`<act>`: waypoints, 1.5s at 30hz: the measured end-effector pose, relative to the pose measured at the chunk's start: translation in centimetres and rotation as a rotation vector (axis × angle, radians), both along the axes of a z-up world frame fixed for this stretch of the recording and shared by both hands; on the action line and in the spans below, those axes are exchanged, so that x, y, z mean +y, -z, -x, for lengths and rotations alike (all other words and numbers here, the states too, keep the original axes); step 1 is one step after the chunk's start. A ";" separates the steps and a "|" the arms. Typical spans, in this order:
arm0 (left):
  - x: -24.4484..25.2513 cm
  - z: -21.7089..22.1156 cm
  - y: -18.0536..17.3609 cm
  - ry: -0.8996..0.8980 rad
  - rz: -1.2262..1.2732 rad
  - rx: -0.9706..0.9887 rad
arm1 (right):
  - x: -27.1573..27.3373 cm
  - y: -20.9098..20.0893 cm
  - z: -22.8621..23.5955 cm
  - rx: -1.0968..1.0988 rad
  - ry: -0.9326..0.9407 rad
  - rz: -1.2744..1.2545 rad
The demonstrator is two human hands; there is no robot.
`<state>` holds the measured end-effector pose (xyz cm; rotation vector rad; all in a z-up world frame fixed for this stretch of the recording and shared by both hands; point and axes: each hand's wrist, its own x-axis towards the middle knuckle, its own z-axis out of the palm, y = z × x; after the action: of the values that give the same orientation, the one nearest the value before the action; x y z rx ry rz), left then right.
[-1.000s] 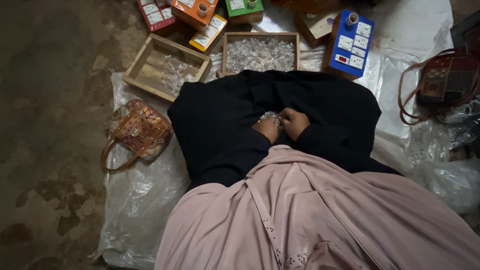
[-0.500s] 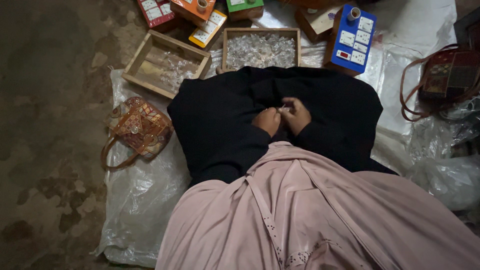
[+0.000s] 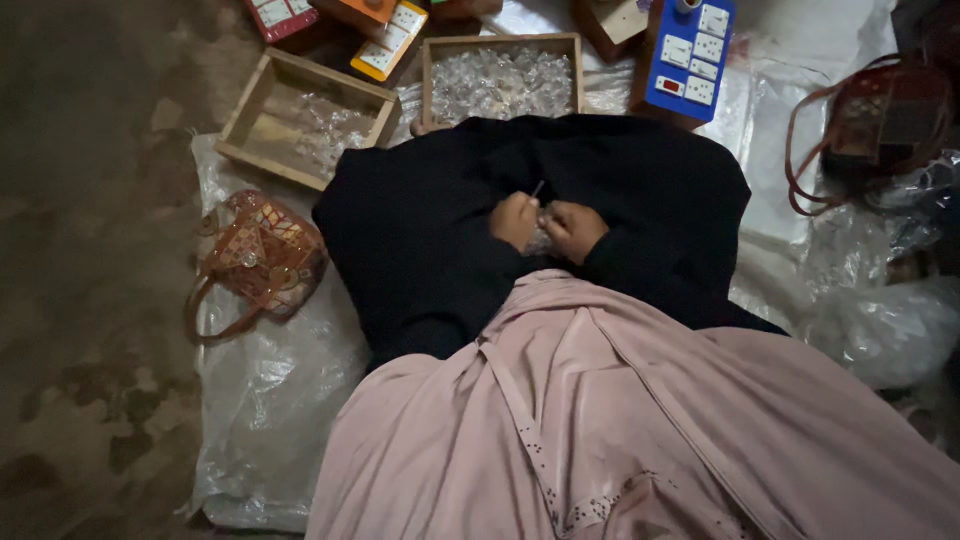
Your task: The person sits on the floor and uses a small tool to manipulate and assemble small electrical components, likely switches or sockets, while surrounded by wooden boxes and packaging materials.
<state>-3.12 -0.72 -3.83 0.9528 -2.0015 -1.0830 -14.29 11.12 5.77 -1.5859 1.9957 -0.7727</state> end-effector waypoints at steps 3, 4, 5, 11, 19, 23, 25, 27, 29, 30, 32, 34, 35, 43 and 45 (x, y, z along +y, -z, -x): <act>0.5 -1.7 -2.5 0.144 -0.180 0.017 | -0.9 0.0 0.4 0.079 0.020 0.052; 0.6 -1.9 -3.5 0.163 -0.146 -0.041 | -0.9 0.1 0.5 0.075 0.005 0.054; 0.6 -2.3 -4.4 0.176 -0.110 -0.100 | -0.9 0.2 0.4 0.071 -0.016 0.057; 1.2 -3.1 -6.8 0.197 -0.178 -0.081 | -0.6 0.5 0.5 0.016 -0.045 0.171; 0.7 -3.4 -7.2 0.166 -0.039 -0.163 | -0.8 -0.1 0.8 -0.128 0.125 -0.034; 1.1 -3.7 -7.7 0.226 -0.090 -0.179 | -0.7 0.0 0.9 -0.203 -0.064 0.142; 1.2 -3.6 -7.9 0.227 -0.046 -0.223 | -0.7 0.1 0.9 -0.114 -0.039 0.144; 1.1 -3.5 -7.9 0.184 -0.006 -0.189 | -0.7 0.2 0.8 -0.012 -0.024 0.059; 1.0 -3.4 -8.0 0.155 -0.030 -0.247 | -0.9 0.0 0.8 0.105 -0.019 -0.114; 0.9 -3.3 -8.0 0.141 -0.042 -0.276 | -0.9 -0.1 0.8 0.072 -0.015 -0.105; 1.1 -3.7 -8.2 0.168 -0.038 -0.187 | -1.0 -0.3 0.8 0.003 -0.007 -0.085; 1.2 -4.0 -8.2 0.190 -0.060 -0.154 | -0.8 -0.4 0.8 -0.094 -0.050 -0.075; 1.2 -4.0 -8.2 0.199 -0.081 -0.163 | -0.8 -0.5 0.9 -0.141 -0.070 -0.069; 0.5 -3.5 -6.6 0.198 -0.033 -0.248 | -0.9 0.3 0.9 0.061 -0.086 -0.021; 0.4 -3.2 -6.1 0.201 0.020 -0.331 | -0.8 -0.2 0.8 0.086 -0.096 0.001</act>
<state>0.04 -0.33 2.27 0.9873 -2.4163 -1.0623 -15.06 10.29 6.00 -1.7290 1.9618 -0.6794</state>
